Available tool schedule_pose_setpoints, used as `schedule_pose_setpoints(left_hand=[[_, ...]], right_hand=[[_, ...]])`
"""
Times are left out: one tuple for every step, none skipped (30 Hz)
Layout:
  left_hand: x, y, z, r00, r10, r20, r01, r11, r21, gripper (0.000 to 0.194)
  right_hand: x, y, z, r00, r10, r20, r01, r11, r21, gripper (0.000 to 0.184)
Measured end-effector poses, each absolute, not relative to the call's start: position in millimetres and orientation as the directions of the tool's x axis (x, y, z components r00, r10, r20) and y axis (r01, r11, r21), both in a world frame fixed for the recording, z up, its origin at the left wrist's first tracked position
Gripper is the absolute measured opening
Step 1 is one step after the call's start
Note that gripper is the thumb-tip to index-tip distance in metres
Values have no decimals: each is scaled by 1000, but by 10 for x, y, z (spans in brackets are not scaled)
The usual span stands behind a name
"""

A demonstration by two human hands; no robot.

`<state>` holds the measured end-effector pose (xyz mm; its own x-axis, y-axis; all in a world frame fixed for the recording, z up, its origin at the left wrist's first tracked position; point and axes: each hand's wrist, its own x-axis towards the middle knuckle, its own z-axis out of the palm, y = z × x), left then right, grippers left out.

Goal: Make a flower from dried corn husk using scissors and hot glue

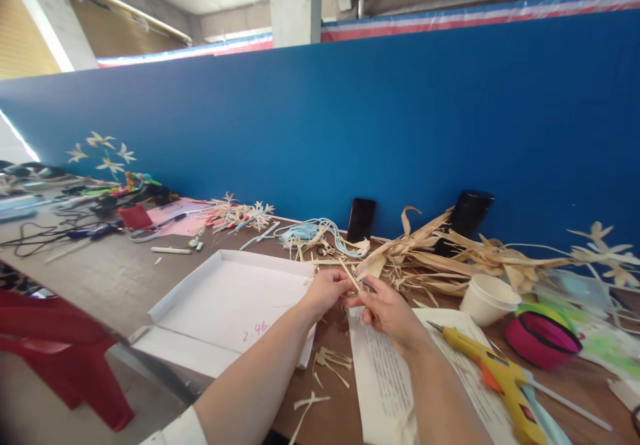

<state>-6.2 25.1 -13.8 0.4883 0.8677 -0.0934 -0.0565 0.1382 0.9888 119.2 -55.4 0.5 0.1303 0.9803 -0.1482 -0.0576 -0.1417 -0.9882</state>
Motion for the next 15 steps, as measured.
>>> schedule_pose_setpoints(left_hand=[[-60, 246, -139, 492, 866, -85, -66, 135, 989, 7], [-56, 242, -142, 494, 866, -77, -68, 127, 990, 7], [-51, 238, -148, 494, 867, -71, -62, 117, 991, 8], [-44, 235, -155, 493, 868, -67, -53, 106, 993, 8], [-37, 236, -165, 491, 869, -63, -42, 96, 994, 7], [-30, 238, -175, 486, 871, -62, -30, 88, 996, 6], [-25, 244, -186, 483, 873, -65, -20, 85, 996, 6], [-23, 251, -197, 479, 875, -69, -10, 84, 996, 5], [-24, 260, -207, 474, 877, -74, 3, 83, 997, 6], [-29, 269, -216, 475, 877, -76, 21, 75, 997, 6], [-37, 276, -224, 482, 873, -69, 45, 54, 998, 8], [-47, 280, -230, 495, 867, -54, 77, 18, 997, 9], [-58, 278, -236, 511, 859, -30, 115, -34, 993, 11], [-68, 272, -242, 528, 849, 3, 155, -100, 983, 13], [-75, 260, -246, 544, 838, 42, 192, -172, 966, 15]], right_hand=[[1180, -536, -17, 144, 981, -129, -29, -126, -992, 60], [1177, -517, -36, 165, 981, -105, 14, -109, -994, 56], [1179, -498, -52, 196, 977, -78, 71, -93, -993, 52], [1185, -481, -62, 226, 973, -46, 138, -79, -987, 49], [1196, -466, -67, 248, 969, -14, 208, -67, -976, 46], [1211, -452, -69, 267, 964, 20, 273, -56, -961, 44], [1233, -440, -71, 293, 955, 52, 323, -48, -945, 42], [1263, -430, -76, 331, 940, 79, 359, -48, -932, 41], [1301, -422, -84, 384, 917, 105, 380, -53, -923, 41], [1345, -416, -96, 449, 884, 133, 384, -56, -922, 42], [1394, -413, -112, 525, 836, 159, 375, -59, -925, 45], [1441, -413, -129, 597, 779, 189, 344, -36, -938, 49], [1482, -416, -144, 652, 729, 210, 292, 14, -956, 53], [1513, -421, -154, 688, 691, 220, 242, 68, -968, 57], [1530, -428, -159, 709, 667, 228, 201, 119, -972, 60]])
